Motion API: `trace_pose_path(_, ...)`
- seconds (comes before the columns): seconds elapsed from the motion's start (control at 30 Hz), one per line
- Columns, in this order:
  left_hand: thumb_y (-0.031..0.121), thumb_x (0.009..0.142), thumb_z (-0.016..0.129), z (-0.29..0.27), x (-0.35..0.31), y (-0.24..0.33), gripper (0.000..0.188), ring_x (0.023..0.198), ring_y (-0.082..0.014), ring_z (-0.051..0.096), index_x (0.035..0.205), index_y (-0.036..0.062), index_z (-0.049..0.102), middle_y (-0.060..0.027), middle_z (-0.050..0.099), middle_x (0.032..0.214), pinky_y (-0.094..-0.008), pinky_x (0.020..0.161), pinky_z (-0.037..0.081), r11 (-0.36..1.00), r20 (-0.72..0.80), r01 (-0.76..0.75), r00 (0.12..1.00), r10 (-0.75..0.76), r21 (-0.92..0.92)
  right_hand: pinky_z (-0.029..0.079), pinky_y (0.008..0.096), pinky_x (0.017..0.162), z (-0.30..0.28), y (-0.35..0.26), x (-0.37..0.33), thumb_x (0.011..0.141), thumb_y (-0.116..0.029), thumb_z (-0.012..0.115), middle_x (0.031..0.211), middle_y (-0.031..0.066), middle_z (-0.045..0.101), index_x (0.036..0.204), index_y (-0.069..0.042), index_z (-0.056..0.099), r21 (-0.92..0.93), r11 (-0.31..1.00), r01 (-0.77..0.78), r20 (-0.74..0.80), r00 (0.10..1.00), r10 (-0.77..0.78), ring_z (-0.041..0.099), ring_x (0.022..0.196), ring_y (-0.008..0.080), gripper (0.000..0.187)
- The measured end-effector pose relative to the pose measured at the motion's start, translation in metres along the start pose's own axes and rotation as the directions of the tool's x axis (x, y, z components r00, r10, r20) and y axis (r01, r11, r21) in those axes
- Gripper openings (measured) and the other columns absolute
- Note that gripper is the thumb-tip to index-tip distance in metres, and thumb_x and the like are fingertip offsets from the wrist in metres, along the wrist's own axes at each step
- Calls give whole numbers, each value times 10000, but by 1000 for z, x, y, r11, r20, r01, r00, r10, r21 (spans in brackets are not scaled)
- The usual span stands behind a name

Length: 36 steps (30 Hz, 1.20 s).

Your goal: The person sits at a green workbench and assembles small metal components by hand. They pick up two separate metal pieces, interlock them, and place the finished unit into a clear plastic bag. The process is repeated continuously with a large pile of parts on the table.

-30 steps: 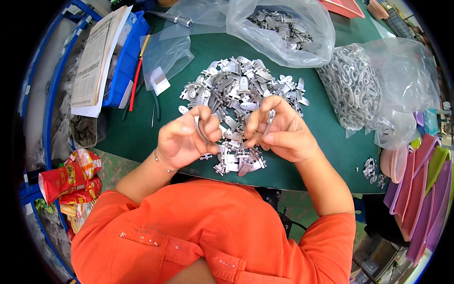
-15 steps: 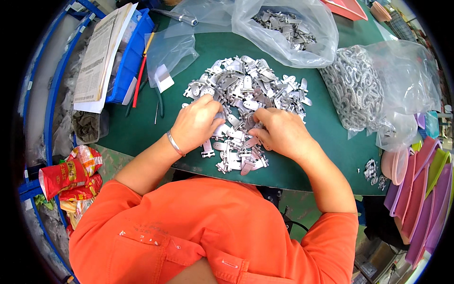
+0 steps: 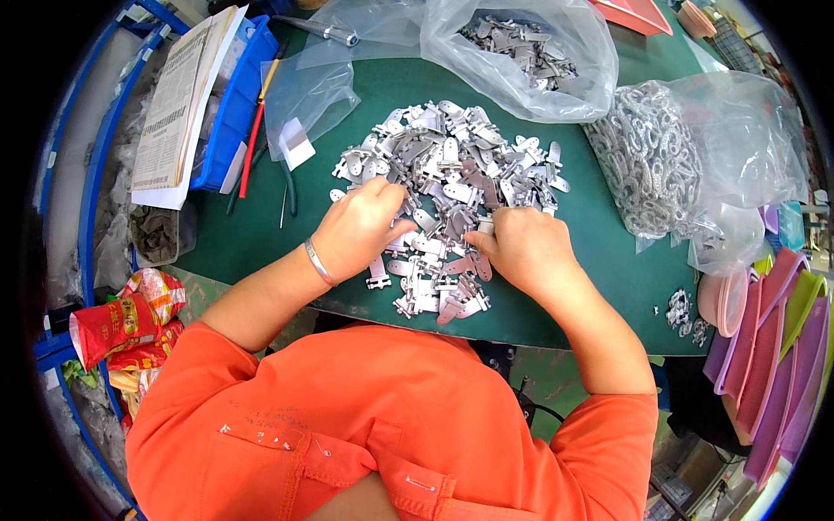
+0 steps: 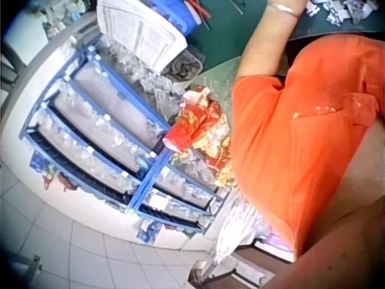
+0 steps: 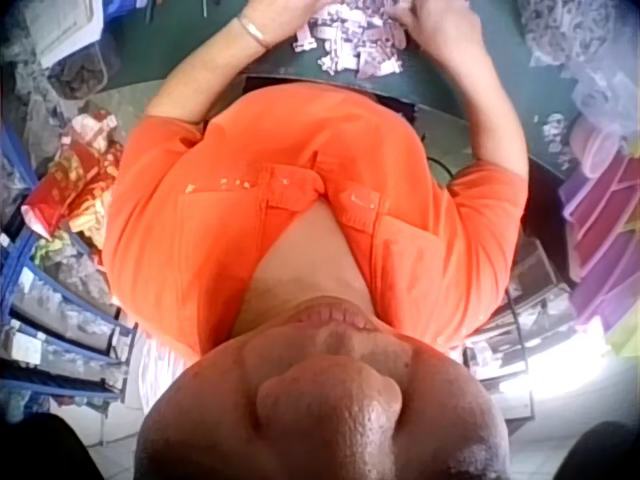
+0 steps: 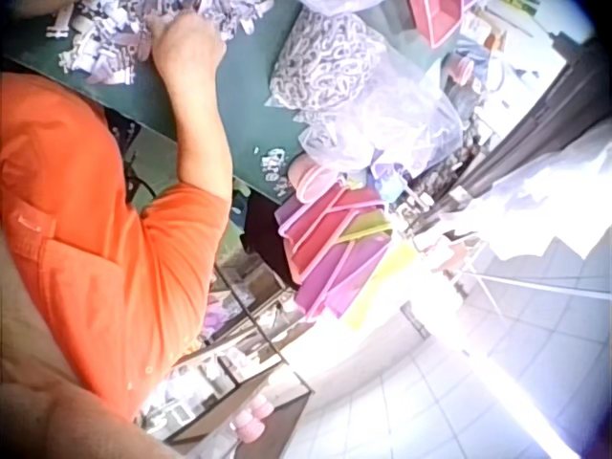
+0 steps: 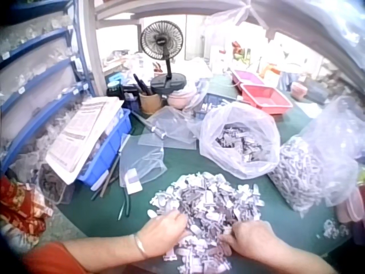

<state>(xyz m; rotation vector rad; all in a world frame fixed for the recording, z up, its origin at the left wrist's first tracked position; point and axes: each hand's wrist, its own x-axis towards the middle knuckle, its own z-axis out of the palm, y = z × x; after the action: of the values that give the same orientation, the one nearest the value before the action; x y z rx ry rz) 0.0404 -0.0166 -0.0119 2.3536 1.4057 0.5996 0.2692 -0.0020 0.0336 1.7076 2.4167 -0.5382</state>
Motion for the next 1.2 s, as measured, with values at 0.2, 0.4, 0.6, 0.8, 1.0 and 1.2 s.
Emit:
trace_pose_path(0.2,79,726,714,7,4,-7,194,699,-344,609,861,11,591,-145,577,765,-401,619,512,995,-123,32,992,-20,90,479,372,557,4,15,1,827,-216,676,682,128,633,804,-4,635,446,890,91,-63,996,-71,621,591,252,217)
trace_pose_path(0.4,75,783,708,-16,2,7,154,694,-129,623,921,11,683,-87,668,805,-265,615,493,818,57,270,958,-281,-507,423,236,526,17,28,-1,834,-91,696,699,-2,607,844,-9,636,832,552,46,-3,997,-79,543,584,57,102)
trace_pose_path(0.6,40,812,706,-14,-8,17,134,838,-110,622,926,-26,678,-64,687,900,-247,778,492,561,73,220,960,-272,-798,440,231,515,14,17,-5,854,-41,669,726,19,622,881,16,638,940,284,189,-120,963,-241,553,588,65,71)
trace_pose_path(0.8,-23,802,689,-15,-13,21,99,864,-145,628,895,-38,660,-103,677,931,-272,788,498,544,-63,50,980,-189,-838,457,235,519,12,13,-8,851,-16,663,770,56,644,906,25,652,863,393,318,-219,936,-275,585,597,88,70)
trace_pose_path(1.0,-5,826,661,-14,-15,18,106,765,-155,590,929,-16,637,-87,632,879,-296,754,494,190,-17,12,989,-147,-982,485,252,536,24,24,-2,827,-22,684,863,150,654,928,13,627,947,-36,320,-312,884,-349,622,653,159,121)
trace_pose_path(1.2,126,871,543,-18,-14,9,181,762,-131,464,1030,40,557,-46,521,874,-297,662,445,-721,268,123,959,-90,-682,494,270,499,1,14,-6,814,-54,660,985,226,634,1044,-12,514,830,-546,-115,-163,886,-434,642,761,213,275)
